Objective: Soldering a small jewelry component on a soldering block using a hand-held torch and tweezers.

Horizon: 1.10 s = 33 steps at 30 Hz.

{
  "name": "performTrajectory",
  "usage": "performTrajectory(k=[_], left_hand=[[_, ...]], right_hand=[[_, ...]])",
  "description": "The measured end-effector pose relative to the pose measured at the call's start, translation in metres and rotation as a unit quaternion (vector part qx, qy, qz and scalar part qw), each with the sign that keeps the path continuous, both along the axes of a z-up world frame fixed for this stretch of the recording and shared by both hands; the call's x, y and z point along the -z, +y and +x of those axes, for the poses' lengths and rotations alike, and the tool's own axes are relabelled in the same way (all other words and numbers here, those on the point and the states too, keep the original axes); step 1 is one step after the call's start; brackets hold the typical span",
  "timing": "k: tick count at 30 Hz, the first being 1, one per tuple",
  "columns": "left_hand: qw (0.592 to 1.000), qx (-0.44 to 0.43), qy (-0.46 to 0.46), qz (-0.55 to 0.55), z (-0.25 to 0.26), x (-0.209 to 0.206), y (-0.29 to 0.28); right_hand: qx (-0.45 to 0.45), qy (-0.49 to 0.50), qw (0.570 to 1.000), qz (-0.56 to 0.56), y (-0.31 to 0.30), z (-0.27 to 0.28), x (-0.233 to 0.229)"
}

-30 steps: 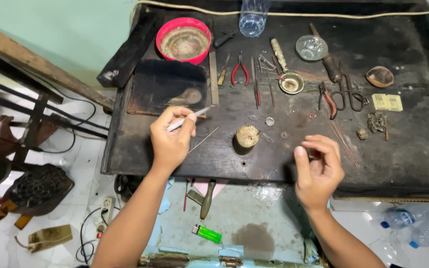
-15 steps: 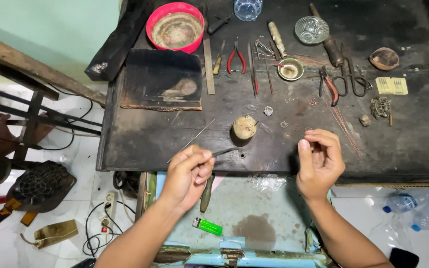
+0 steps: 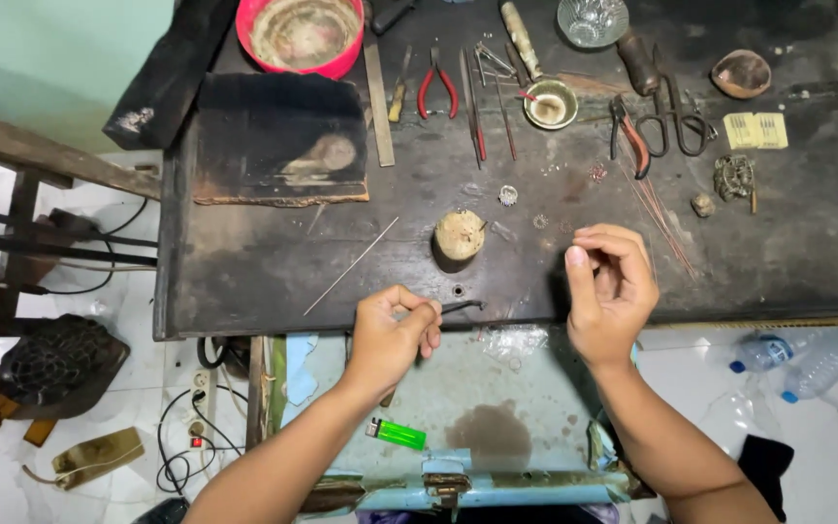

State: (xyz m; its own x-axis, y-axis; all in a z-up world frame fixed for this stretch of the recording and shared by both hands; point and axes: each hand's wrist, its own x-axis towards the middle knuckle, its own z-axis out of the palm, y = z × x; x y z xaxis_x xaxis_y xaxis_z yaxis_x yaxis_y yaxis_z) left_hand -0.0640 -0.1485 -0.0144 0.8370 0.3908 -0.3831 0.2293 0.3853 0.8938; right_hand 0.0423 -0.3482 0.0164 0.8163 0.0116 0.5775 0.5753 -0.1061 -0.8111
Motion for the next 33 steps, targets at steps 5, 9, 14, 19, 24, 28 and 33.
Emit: performTrajectory(k=[5,9,14,19,24,28,33], left_hand=[[0.999,-0.006,0.000,0.042,0.001,0.002,-0.001],[0.998,-0.011,0.009,0.067,-0.003,-0.008,-0.001],[0.990,-0.002,-0.006,0.142,-0.005,-0.026,0.007],[0.917,0.081,-0.040,0.388,-0.009,-0.035,0.023],[0.810,0.173,-0.042,0.558,-0.018,-0.045,0.025],[0.818,0.175,-0.066,0.544,-0.018,-0.050,0.023],[0.822,0.121,-0.128,0.542,-0.016,-0.043,0.022]], right_hand=[[-0.005,-0.012,1.000,0.000,-0.004,0.004,-0.003],[0.003,-0.023,1.000,-0.001,-0.005,0.005,0.001],[-0.006,-0.039,0.999,0.009,-0.005,0.008,0.003],[-0.008,-0.042,0.999,0.013,-0.006,0.010,0.004],[-0.012,-0.032,0.999,0.026,-0.003,0.005,0.000],[-0.002,-0.027,0.999,0.040,-0.001,0.006,-0.003],[0.016,-0.031,0.998,0.053,-0.003,0.008,-0.001]])
